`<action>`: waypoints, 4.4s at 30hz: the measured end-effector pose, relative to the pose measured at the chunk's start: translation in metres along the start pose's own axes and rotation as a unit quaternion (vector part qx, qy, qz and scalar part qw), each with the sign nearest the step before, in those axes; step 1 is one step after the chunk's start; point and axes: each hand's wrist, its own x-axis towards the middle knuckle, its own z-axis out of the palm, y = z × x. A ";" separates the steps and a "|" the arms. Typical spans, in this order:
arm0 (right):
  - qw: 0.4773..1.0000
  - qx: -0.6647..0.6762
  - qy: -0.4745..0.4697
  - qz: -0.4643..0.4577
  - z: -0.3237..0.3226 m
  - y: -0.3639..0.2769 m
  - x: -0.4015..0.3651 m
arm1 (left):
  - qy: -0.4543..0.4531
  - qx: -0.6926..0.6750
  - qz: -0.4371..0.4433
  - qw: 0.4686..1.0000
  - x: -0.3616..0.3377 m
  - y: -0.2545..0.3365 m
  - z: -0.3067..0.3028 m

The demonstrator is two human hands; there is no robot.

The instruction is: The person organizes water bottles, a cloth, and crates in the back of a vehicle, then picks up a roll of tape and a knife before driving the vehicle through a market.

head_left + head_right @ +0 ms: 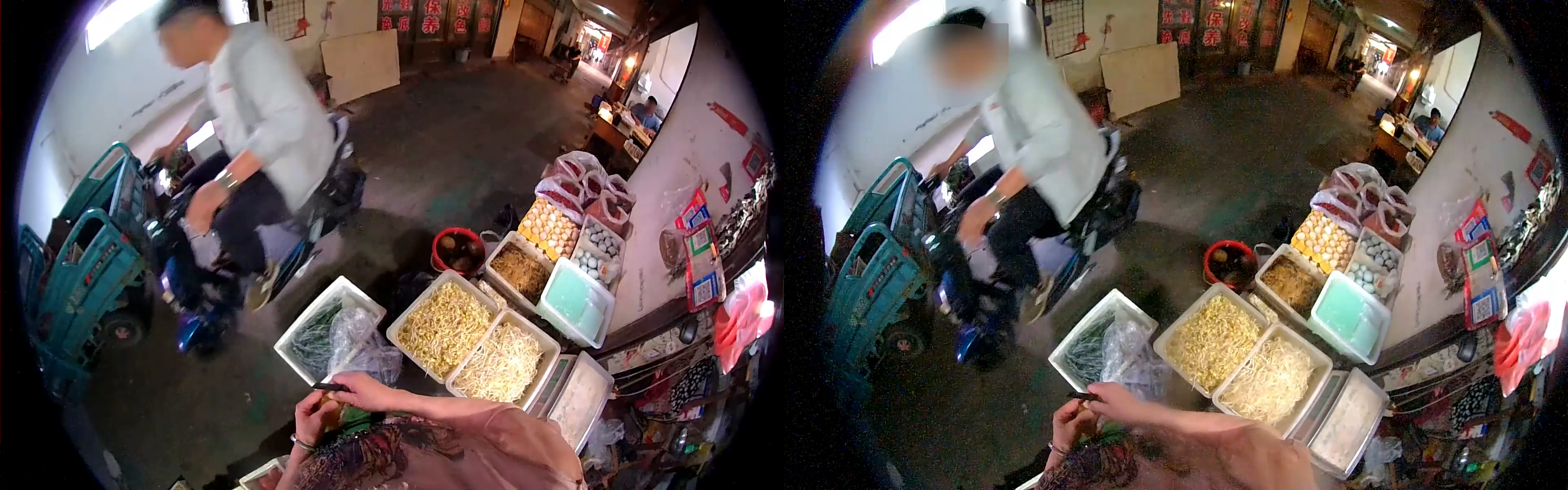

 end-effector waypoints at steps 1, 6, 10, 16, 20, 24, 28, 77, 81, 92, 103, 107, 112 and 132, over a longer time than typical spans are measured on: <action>1.000 0.018 -0.003 0.002 0.000 0.003 0.002 | 0.037 0.040 0.029 0.998 0.000 0.012 0.010; 0.995 0.099 0.029 0.014 -0.019 -0.020 0.004 | 0.069 0.008 -0.028 0.997 0.001 0.000 -0.002; 0.947 0.218 0.054 0.229 -0.017 0.010 0.009 | 0.095 0.091 0.127 0.983 0.010 -0.006 -0.003; 0.939 0.250 0.044 0.233 0.007 0.009 0.021 | 0.125 0.044 0.044 0.990 0.005 0.012 -0.008; 0.948 0.229 0.043 0.217 0.020 -0.002 0.044 | 0.180 0.020 0.053 0.982 0.007 0.009 -0.029; 0.954 0.222 0.010 0.201 0.045 0.001 0.079 | 0.207 -0.032 0.026 0.978 0.011 0.008 -0.064; 0.961 0.174 -0.043 0.210 0.077 -0.002 0.128 | 0.246 -0.023 0.031 0.968 0.017 0.013 -0.115; 0.823 -0.020 -0.568 0.019 0.722 -0.213 0.998 | 0.726 -0.382 0.063 0.568 -0.135 0.156 -0.992; 0.808 0.049 -0.586 0.045 0.780 -0.267 1.025 | 0.674 -0.354 0.157 0.629 -0.165 0.212 -1.089; 0.754 0.216 -0.602 0.151 0.889 -0.446 1.194 | 0.649 -0.220 0.304 0.662 -0.131 0.373 -1.330; 0.811 0.315 -0.485 0.085 1.032 -0.558 1.347 | 0.721 0.029 0.213 0.659 -0.225 0.395 -1.483; 0.892 0.309 -0.326 -0.054 1.044 -0.627 1.418 | 0.752 0.050 0.184 0.632 -0.292 0.349 -1.541; 0.960 0.160 -0.196 -0.121 1.072 -0.696 1.519 | 0.628 0.086 0.211 0.744 -0.377 0.424 -1.619; 0.967 -0.129 -0.032 -0.218 1.216 -0.519 1.933 | 0.071 0.282 0.489 0.823 -0.346 0.624 -1.883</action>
